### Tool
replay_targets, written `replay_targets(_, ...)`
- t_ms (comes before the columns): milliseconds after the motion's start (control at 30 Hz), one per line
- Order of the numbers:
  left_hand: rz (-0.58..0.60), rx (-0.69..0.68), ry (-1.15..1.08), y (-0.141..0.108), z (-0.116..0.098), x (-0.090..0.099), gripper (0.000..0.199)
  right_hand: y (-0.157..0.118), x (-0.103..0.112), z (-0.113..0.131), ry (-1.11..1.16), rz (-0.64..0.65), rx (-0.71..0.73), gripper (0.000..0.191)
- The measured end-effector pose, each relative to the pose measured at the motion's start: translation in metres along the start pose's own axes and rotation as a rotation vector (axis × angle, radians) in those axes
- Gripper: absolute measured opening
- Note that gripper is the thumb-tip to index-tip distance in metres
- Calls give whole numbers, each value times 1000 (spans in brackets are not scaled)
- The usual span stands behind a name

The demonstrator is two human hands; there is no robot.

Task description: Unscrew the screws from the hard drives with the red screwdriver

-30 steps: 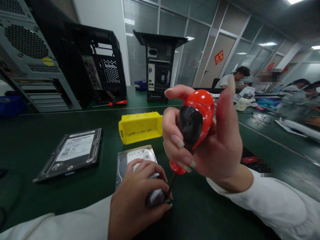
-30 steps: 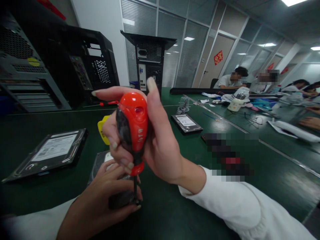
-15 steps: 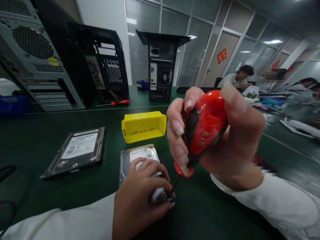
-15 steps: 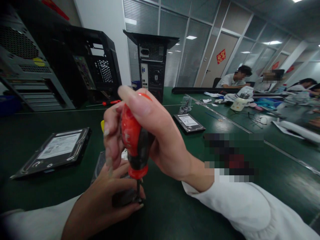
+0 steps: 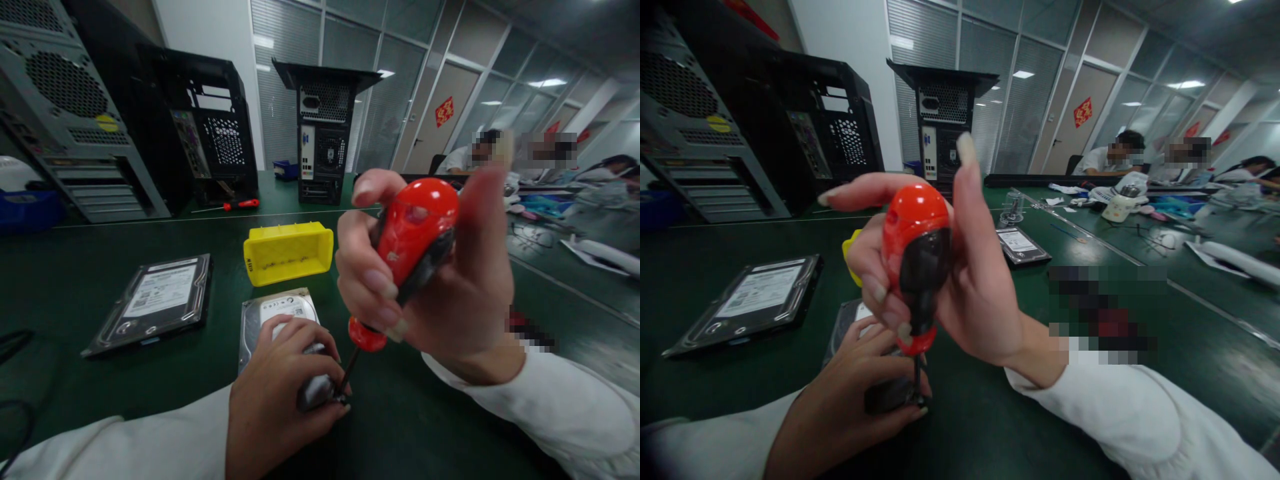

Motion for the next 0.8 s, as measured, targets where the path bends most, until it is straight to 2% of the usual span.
replay_targets(300,65,-11,-9,1,4,-2,17,2,3,0,36,25,-24,42)
replay_targets(467,19,43,12,-1,2,-1,18,1,0,1,68,2,-65,36)
replay_targets(633,29,29,-2,-1,2,-2,16,-2,-2,2,-23,9,-64,43)
replay_targets(800,52,-24,0,0,5,0,15,-3,0,0,12,-1,-65,23)
Point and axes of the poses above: each hand's wrist, its own y-axis towards the middle knuckle, its own x-axis out of the back of the hand, z = x × y, the point moved 3 cm from there along y, towards the middle knuckle, and after that the axes turned 11 degrees about -z, right-handed, at the moved point
